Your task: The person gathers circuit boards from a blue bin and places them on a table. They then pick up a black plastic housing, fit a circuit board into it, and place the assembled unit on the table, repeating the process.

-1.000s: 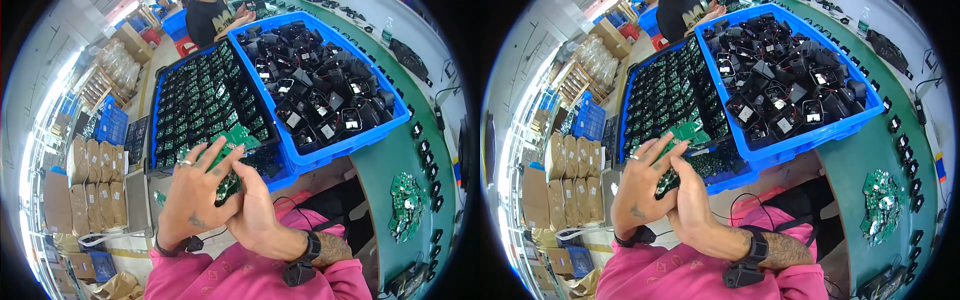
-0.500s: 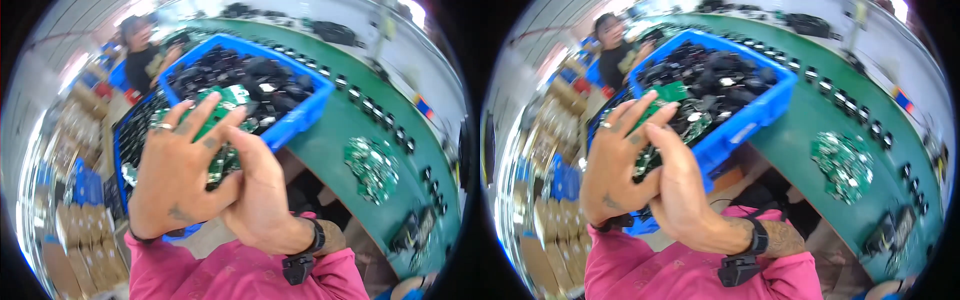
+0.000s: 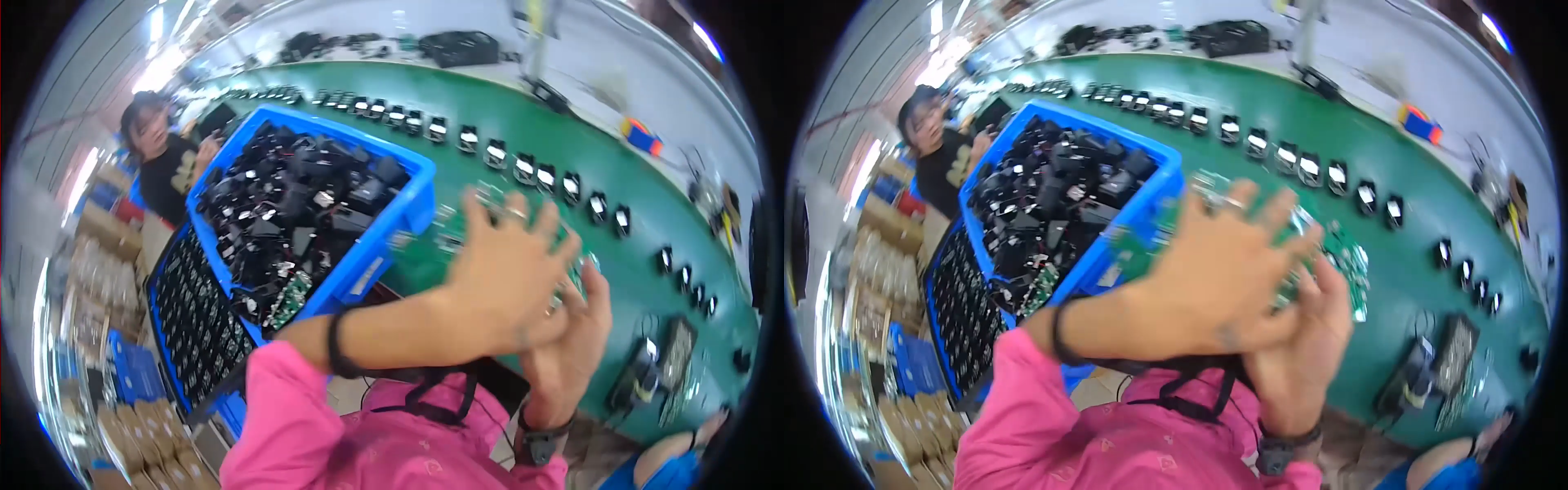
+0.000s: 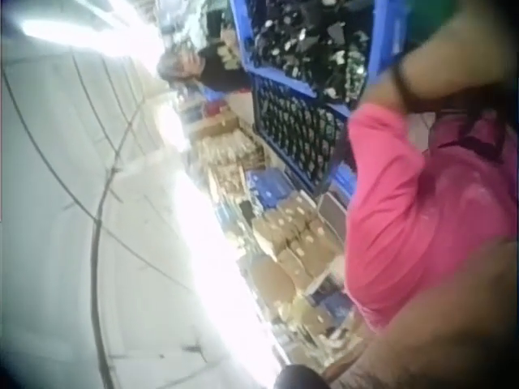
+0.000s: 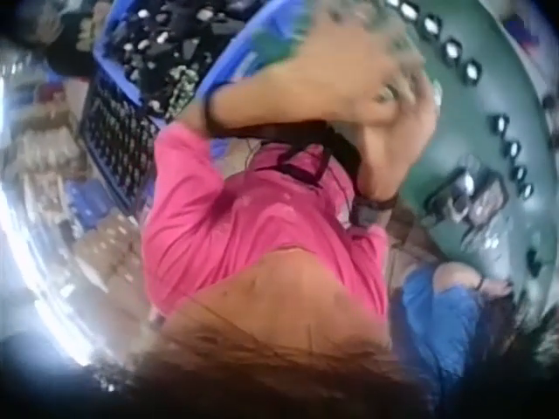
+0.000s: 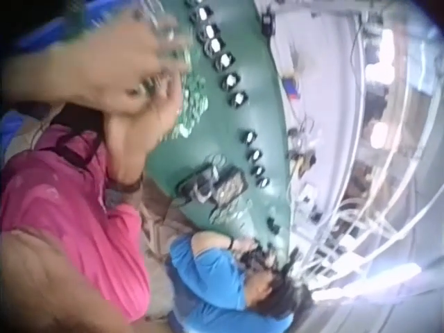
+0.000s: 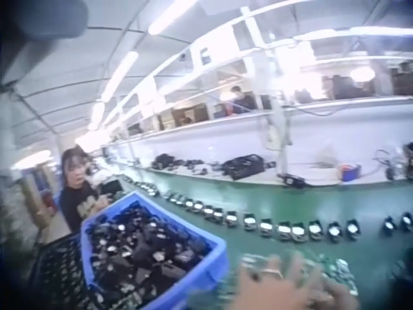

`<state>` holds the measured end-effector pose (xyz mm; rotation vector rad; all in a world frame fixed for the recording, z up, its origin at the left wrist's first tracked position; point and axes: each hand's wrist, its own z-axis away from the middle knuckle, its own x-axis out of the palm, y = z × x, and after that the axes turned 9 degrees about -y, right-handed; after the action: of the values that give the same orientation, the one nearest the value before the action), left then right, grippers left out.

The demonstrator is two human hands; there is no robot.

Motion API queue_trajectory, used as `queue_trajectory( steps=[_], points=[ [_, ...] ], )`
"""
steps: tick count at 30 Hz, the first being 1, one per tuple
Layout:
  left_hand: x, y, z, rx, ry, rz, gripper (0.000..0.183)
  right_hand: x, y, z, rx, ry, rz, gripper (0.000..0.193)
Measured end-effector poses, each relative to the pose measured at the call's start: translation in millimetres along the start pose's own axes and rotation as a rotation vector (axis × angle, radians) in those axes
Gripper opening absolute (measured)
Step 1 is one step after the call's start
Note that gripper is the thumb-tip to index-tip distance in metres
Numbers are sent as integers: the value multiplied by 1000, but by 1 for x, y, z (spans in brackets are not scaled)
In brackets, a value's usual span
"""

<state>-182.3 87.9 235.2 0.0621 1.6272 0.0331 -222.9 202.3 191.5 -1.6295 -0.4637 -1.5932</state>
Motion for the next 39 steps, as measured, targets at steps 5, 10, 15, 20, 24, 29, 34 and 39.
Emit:
queue_trajectory(
  steps=[5,10,15,20,24,29,34,39],
  points=[
    [59,10,-56,32,-65,97,69,-50,-39,-22,-4,148,25,53],
    [105,-22,-81,33,-91,284,70,-73,-30,-66,-37,348,72,53],
    [142,-42,-90,70,-4,418,69,-87,-19,-81,-61,329,129,49],
    [163,-46,-95,115,133,484,74,-90,-22,-80,-135,297,284,48],
    [168,-55,-85,146,90,503,83,-88,-29,-64,-146,274,341,46],
    [167,-60,-80,141,32,417,82,-86,-36,-43,-134,277,347,51],
    [174,-56,-80,125,129,475,78,-80,-44,-21,-186,326,487,54],
    [184,-56,-83,-6,351,523,61,-71,-51,-8,-151,337,616,55]
  ],
)
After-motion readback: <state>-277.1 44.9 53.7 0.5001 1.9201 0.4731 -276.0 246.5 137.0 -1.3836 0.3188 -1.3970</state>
